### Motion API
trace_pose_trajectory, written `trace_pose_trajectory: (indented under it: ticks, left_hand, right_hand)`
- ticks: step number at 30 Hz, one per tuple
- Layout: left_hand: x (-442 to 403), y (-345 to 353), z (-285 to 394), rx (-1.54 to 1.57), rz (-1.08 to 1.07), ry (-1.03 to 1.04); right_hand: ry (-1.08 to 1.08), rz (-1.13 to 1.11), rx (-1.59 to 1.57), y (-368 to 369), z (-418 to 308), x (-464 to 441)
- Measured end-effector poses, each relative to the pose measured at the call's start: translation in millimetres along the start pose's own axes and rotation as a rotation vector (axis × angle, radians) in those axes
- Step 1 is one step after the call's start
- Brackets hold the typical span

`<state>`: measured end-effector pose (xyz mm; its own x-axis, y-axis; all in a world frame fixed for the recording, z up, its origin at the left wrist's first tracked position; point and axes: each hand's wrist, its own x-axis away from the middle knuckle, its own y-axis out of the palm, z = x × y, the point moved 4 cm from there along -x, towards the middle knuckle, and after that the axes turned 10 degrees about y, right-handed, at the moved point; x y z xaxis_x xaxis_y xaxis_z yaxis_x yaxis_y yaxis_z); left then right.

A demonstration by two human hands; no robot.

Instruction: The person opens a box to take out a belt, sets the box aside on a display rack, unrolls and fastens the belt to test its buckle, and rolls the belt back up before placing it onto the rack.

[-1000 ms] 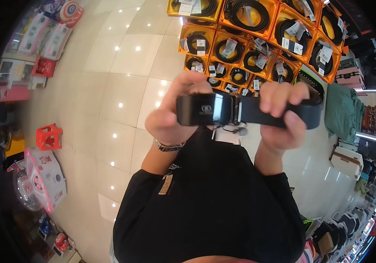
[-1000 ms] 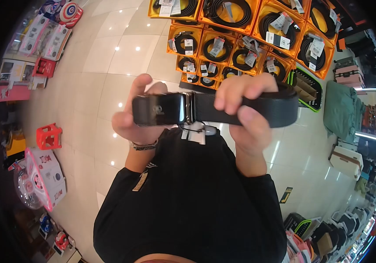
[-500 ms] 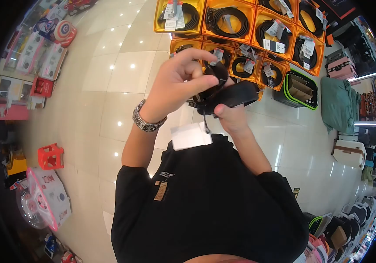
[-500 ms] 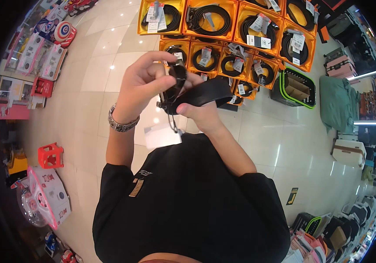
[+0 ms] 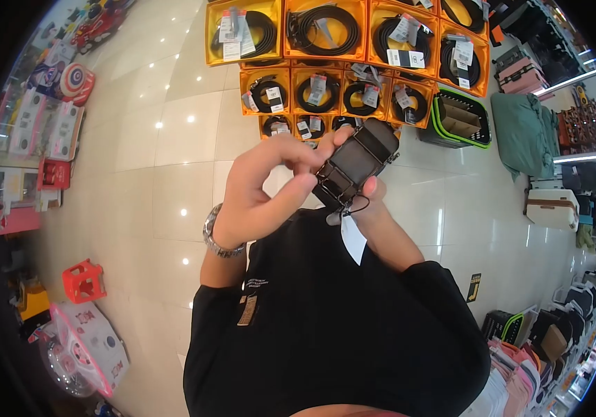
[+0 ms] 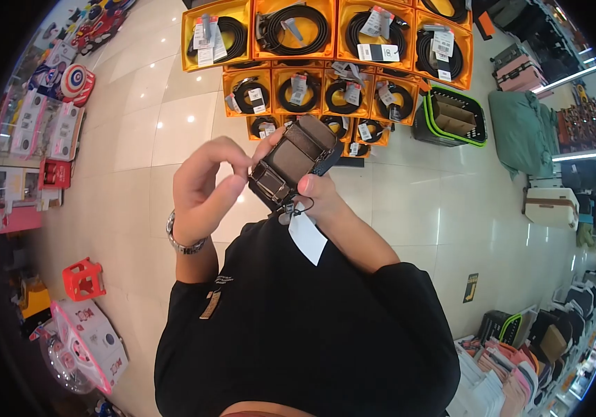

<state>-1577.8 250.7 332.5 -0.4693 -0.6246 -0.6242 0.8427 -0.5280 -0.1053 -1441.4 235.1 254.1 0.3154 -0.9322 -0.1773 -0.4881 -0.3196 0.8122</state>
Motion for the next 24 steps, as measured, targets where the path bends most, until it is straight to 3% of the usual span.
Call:
trace_pose_trajectory:
  ticks: [4, 6, 8, 10, 12, 18, 22, 24]
  left_hand:
    - [2.2, 1.7, -0.6, -0.056, 0.016, 0.032]
    - [7.5, -1.1, -10.2, -0.098, 0.002, 0.050]
    - [10.6, -5.2, -20.0, -0.140, 0.133, -0.012]
    - [18.1, -6.5, -33.1, -0.177, 0.045, -0.077]
    - [31.1, -0.9, -53.3, 0.181, 0.203, -0.243]
    - [48.4, 5.9, -61.1, 0.439, 0.320, -0.229]
    - [60.4, -1.5, -65.6, 0.647, 0.324, -0.202]
    - [62.0, -4.3, -67.6, 0.614, 0.207, -0.187]
  right_hand:
    - [0.012, -0.121, -0.007, 0.5, 0.8, -4.0]
    - [0.044, 0.040, 0.186, 3.2, -5.4, -3.5]
    - [0.011, 0.145, 0.332, 7.8, -8.8, -7.1]
    - [-0.012, 0.246, 0.338, -0.5, -10.2, -9.7]
    - [-0.094, 0.289, 0.184, -3.5, -15.8, -15.0]
    - [-0.308, 0.103, 0.048, 5.2, -36.0, -21.8]
    - [-0.329, 0.022, 0.024, 15.5, -46.8, -18.4]
    - [-0.284, -0.065, -0.027, 20.4, -46.4, -16.1]
